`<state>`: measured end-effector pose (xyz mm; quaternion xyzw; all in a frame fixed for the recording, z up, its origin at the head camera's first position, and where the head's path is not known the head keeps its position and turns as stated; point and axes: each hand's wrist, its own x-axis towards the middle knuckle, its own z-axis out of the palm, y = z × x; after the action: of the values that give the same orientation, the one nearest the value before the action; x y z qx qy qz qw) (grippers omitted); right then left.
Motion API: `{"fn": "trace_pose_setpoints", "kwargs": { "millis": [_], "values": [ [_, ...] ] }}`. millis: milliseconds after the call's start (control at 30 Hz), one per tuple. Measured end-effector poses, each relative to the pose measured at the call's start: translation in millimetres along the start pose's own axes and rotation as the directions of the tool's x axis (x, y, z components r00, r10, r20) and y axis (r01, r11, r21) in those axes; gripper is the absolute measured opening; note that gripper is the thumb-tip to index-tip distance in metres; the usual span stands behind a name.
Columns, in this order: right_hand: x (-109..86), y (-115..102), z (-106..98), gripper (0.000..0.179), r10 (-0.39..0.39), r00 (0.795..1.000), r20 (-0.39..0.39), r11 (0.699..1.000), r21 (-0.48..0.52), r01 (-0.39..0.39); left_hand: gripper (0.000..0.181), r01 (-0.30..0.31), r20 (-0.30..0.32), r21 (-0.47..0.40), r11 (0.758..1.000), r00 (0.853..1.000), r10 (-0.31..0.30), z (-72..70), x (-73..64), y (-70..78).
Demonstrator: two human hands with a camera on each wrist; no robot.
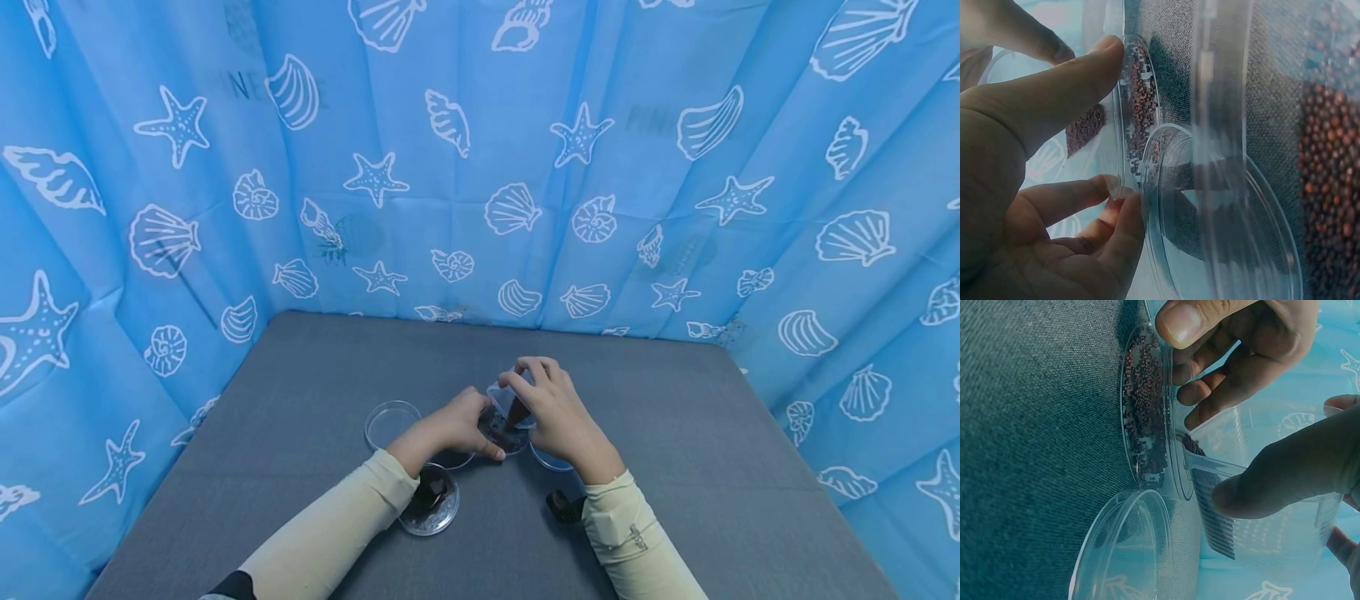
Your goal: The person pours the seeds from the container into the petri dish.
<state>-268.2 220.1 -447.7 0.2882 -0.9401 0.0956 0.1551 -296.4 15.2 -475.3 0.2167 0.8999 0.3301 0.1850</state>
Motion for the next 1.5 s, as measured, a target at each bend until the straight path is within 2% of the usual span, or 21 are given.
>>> {"fn": "trace_pose_setpoints", "kwargs": {
  "millis": [767,933,1033,1167,1300,1400,1500],
  "values": [
    [0.0,-1,-3,0.084,0.021,1.0,0.001,1.0,0.023,-0.021,0.09,-0.001,-0.004,0.014,1.0,1.0,0.001,0.0,-1.2,1.8],
    [0.1,1,-4,0.085,0.03,0.999,0.012,0.997,0.074,-0.031,0.09,-0.004,0.001,0.016,1.0,1.0,0.004,-0.6,-2.4,1.8],
    [0.3,3,-5,0.087,0.067,0.997,0.035,0.99,0.119,-0.07,0.088,-0.013,0.001,0.018,1.0,1.0,0.013,-0.8,-2.1,1.6],
    [-0.3,8,-6,0.087,0.128,0.99,0.06,0.97,0.203,-0.137,0.079,-0.034,0.002,0.013,0.999,0.999,0.034,-0.5,-1.2,0.9],
    [-0.6,14,-8,0.086,0.162,0.986,0.049,0.938,0.303,-0.169,0.072,-0.05,-0.001,0.012,0.999,0.999,0.05,0.0,-0.4,-0.2],
    [-0.8,20,-10,0.088,0.212,0.977,0.03,0.91,0.359,-0.208,0.077,-0.048,0.0,0.015,0.999,0.999,0.048,-0.2,-0.4,-0.3],
    [-2.8,31,-11,0.091,0.279,0.96,0.012,0.863,0.435,-0.256,0.084,-0.035,-0.001,0.02,0.999,0.999,0.035,0.1,-1.0,0.5]
  ]
}}
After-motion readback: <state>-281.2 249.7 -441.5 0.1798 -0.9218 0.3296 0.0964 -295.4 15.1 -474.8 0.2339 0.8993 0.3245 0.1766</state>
